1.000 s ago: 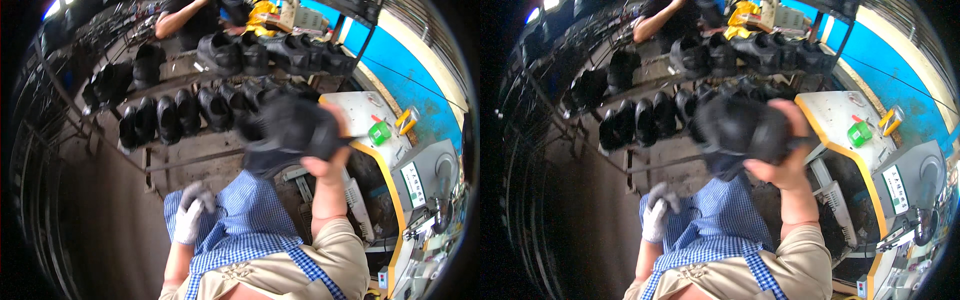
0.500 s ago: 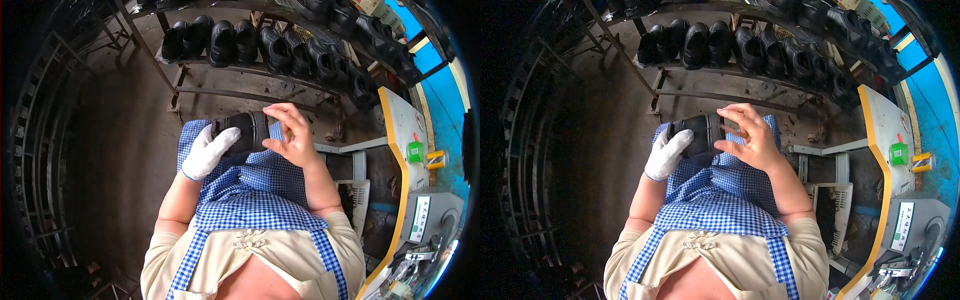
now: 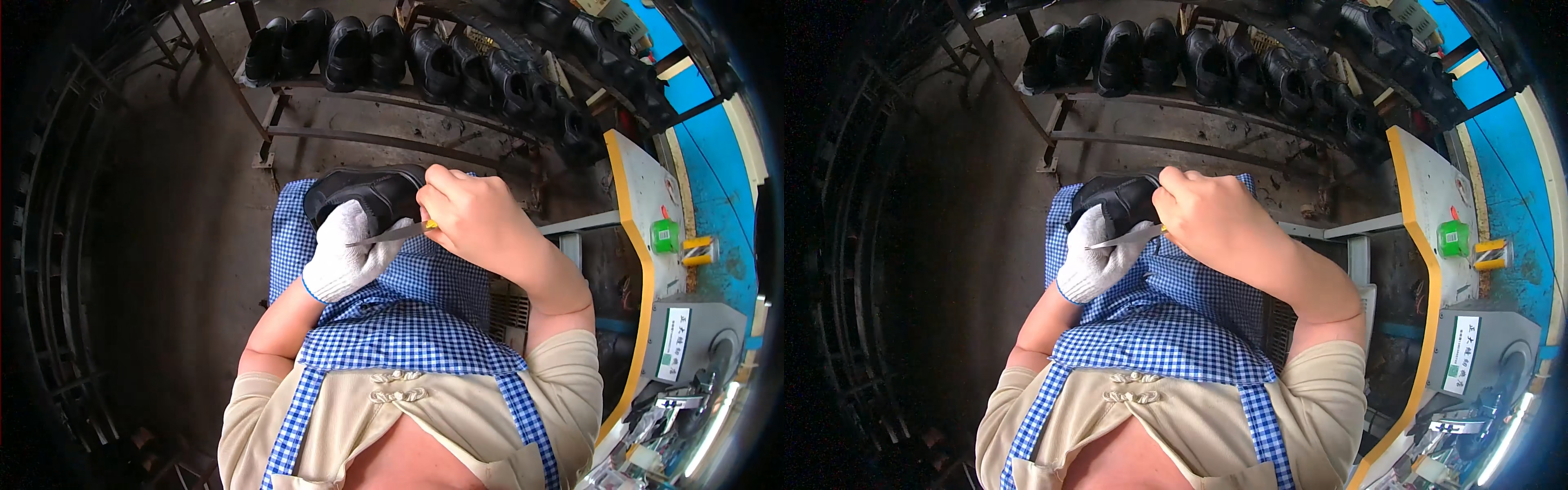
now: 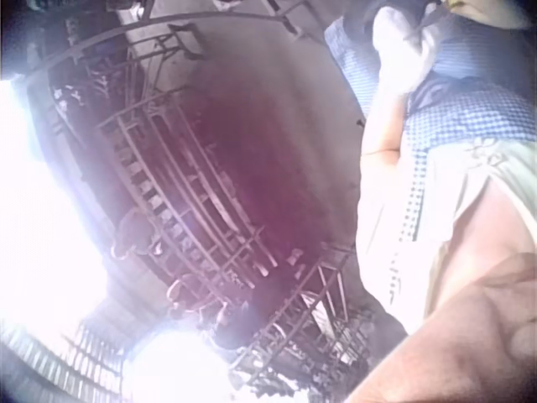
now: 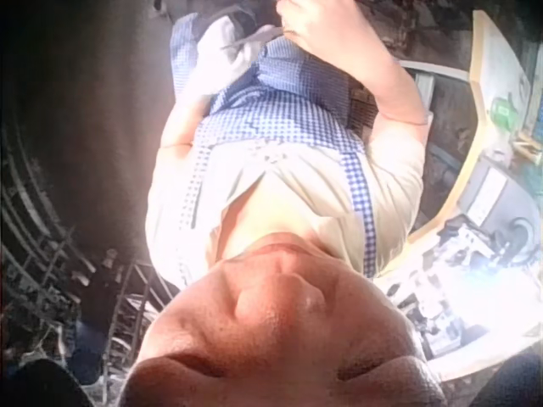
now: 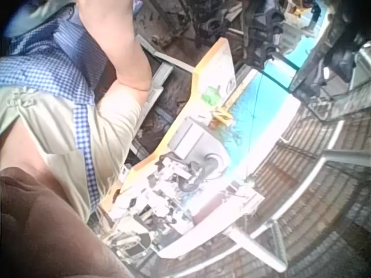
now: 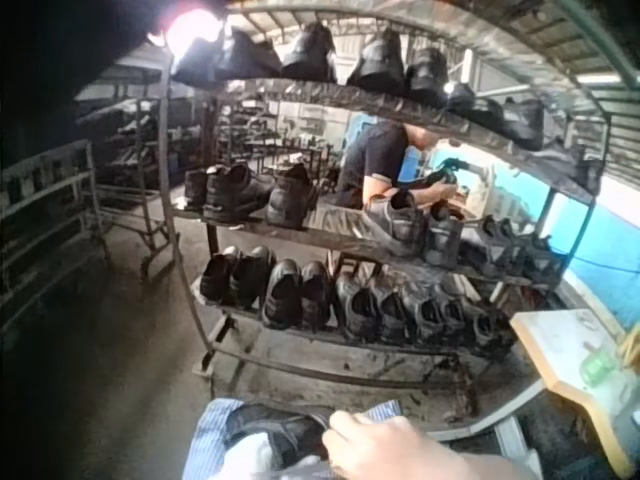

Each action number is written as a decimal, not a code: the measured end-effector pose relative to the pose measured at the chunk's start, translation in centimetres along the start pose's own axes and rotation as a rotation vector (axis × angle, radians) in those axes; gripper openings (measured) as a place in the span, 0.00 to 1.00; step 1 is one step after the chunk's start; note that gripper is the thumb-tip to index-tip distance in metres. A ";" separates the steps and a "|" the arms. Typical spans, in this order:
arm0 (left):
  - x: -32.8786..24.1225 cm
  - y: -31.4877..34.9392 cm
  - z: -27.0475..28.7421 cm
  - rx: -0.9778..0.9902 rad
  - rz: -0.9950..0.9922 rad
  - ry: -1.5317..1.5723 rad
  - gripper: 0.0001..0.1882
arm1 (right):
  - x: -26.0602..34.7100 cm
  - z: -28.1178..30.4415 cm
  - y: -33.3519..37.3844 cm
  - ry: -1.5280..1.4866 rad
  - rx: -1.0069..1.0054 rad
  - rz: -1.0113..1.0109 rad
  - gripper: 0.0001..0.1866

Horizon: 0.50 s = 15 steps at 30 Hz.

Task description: The person uses a small metal tool to scrape and clean the seams and edges of black shoes. They handle the shoes one at a time, picking them up from a nearby rack, performing the scraping action, and then placing them back on the rack.

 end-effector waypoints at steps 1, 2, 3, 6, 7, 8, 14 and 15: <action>0.0 0.2 -0.1 0.000 0.023 0.001 0.15 | 0.0 -0.3 -0.1 -0.001 0.018 0.000 0.10; -0.2 0.3 -0.2 -0.001 0.047 0.001 0.15 | 0.0 -0.7 -0.3 -0.002 0.036 0.001 0.11; -0.5 0.2 -0.2 0.000 0.070 0.001 0.15 | -0.1 -1.1 -0.3 -0.003 0.054 0.000 0.12; -0.6 0.3 0.3 -0.016 -0.053 -0.017 0.15 | -1.0 -1.7 -0.1 -0.183 -0.023 -0.075 0.15; -0.7 0.2 0.5 0.008 -0.017 -0.028 0.16 | -1.4 -1.6 -0.1 -0.264 -0.001 -0.080 0.15; -1.2 0.1 0.8 0.033 0.018 -0.038 0.16 | -1.9 -1.5 0.1 -0.345 0.021 -0.086 0.15; -0.7 1.2 0.5 -0.070 0.300 0.209 0.16 | -2.3 -1.4 0.9 -0.463 -0.044 -0.122 0.15; -0.4 1.1 0.6 -0.094 0.372 0.286 0.17 | -2.1 -1.5 1.1 -0.456 -0.069 -0.132 0.15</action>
Point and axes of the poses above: each hand's wrist, its own y-axis away from the middle knuckle, its own z-axis out of the back of the hand, x = y × z, the point moved 3 cm from there along -y, towards the middle knuckle, and after that the axes turned 6 degrees about -x, right-handed, at the moved point
